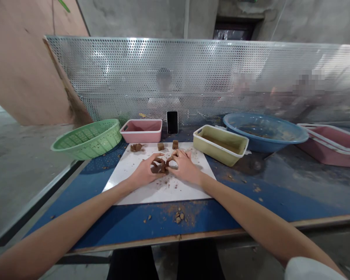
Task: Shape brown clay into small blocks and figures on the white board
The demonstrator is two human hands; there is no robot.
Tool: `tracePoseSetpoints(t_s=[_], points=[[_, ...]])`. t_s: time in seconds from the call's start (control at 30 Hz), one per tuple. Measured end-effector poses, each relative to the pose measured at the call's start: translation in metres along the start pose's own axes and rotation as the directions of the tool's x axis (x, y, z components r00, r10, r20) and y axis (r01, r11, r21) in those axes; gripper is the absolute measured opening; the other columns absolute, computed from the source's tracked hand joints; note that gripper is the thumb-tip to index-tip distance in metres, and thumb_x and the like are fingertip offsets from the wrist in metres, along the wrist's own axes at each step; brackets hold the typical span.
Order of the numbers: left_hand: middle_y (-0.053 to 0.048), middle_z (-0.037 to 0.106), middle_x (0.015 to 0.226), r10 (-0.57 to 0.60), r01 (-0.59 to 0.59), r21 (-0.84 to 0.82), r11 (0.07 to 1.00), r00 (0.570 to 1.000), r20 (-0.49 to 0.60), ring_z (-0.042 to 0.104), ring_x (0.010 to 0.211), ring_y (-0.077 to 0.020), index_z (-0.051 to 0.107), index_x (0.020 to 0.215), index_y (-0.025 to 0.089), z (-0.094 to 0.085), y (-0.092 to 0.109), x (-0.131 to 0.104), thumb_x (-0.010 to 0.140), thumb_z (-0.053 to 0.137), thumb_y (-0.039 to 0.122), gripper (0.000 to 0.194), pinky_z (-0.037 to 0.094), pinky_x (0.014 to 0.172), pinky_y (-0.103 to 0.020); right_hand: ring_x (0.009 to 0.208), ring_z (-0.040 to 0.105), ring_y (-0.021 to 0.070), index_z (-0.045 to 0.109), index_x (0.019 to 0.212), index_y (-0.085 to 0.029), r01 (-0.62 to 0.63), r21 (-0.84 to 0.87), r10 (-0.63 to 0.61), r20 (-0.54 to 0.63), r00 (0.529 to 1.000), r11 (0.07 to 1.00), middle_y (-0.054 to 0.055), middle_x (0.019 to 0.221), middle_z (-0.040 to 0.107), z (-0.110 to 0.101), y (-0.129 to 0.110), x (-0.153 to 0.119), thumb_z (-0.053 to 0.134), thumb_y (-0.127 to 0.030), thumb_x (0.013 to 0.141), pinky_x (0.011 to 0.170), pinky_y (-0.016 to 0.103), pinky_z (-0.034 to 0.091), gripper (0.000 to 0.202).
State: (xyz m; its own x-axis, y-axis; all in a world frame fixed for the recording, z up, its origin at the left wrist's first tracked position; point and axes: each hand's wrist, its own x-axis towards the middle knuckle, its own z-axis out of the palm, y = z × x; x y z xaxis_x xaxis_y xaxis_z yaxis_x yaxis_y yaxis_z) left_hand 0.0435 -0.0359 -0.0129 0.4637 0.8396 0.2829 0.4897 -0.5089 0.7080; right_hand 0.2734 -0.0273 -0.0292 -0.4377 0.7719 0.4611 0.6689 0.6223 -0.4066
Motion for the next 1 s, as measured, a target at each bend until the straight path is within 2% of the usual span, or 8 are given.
tracePoseSetpoints(t_s=[0.33,0.7,0.93,1.0], points=[[-0.008,0.076,0.117,0.045,-0.044,-0.062,0.997,0.999,0.007,0.073,0.108,-0.027,0.048,0.145,0.025,0.0018,0.0011,-0.0009,0.08,0.082,0.031,0.074,0.056,0.099,-0.044,0.126,0.053,0.0305,0.07,0.108,-0.026,0.006,0.017,-0.006,-0.008,1.0,1.0,0.009,0.122,0.06,0.0018,0.0027,0.0009,0.073,-0.036,0.093,0.112,0.055,0.037,0.018],[-0.007,0.077,0.116,0.048,-0.047,-0.04,0.998,0.999,0.015,0.073,0.107,-0.0265,0.048,0.145,0.025,0.0009,0.0036,-0.0006,0.079,0.082,0.03,0.074,0.056,0.098,-0.042,0.126,0.053,0.0298,0.069,0.108,-0.026,-0.005,0.031,0.006,-0.016,1.0,1.0,0.008,0.124,0.06,0.0014,0.0009,0.0002,0.075,-0.035,0.092,0.112,0.054,0.036,0.02],[-0.01,0.075,0.126,0.077,-0.076,0.031,0.997,0.997,-0.022,0.071,0.119,-0.0299,0.043,0.152,0.024,-0.0004,0.0014,0.0001,0.082,0.08,0.034,0.08,0.053,0.106,-0.048,0.126,0.053,0.0296,0.069,0.109,-0.026,-0.014,0.044,0.015,-0.034,0.999,0.999,0.008,0.122,0.061,0.0022,0.0016,0.0011,0.072,-0.036,0.093,0.112,0.053,0.036,0.019],[-0.013,0.07,0.135,0.1,-0.097,0.061,0.993,0.994,-0.039,0.07,0.122,-0.0307,0.042,0.153,0.024,-0.0013,0.0,0.0005,0.083,0.08,0.037,0.081,0.053,0.107,-0.047,0.126,0.053,0.0301,0.069,0.108,-0.026,-0.021,0.048,0.023,-0.035,0.999,0.999,0.009,0.122,0.06,0.0029,0.0018,0.0011,0.071,-0.037,0.094,0.112,0.054,0.036,0.019]])
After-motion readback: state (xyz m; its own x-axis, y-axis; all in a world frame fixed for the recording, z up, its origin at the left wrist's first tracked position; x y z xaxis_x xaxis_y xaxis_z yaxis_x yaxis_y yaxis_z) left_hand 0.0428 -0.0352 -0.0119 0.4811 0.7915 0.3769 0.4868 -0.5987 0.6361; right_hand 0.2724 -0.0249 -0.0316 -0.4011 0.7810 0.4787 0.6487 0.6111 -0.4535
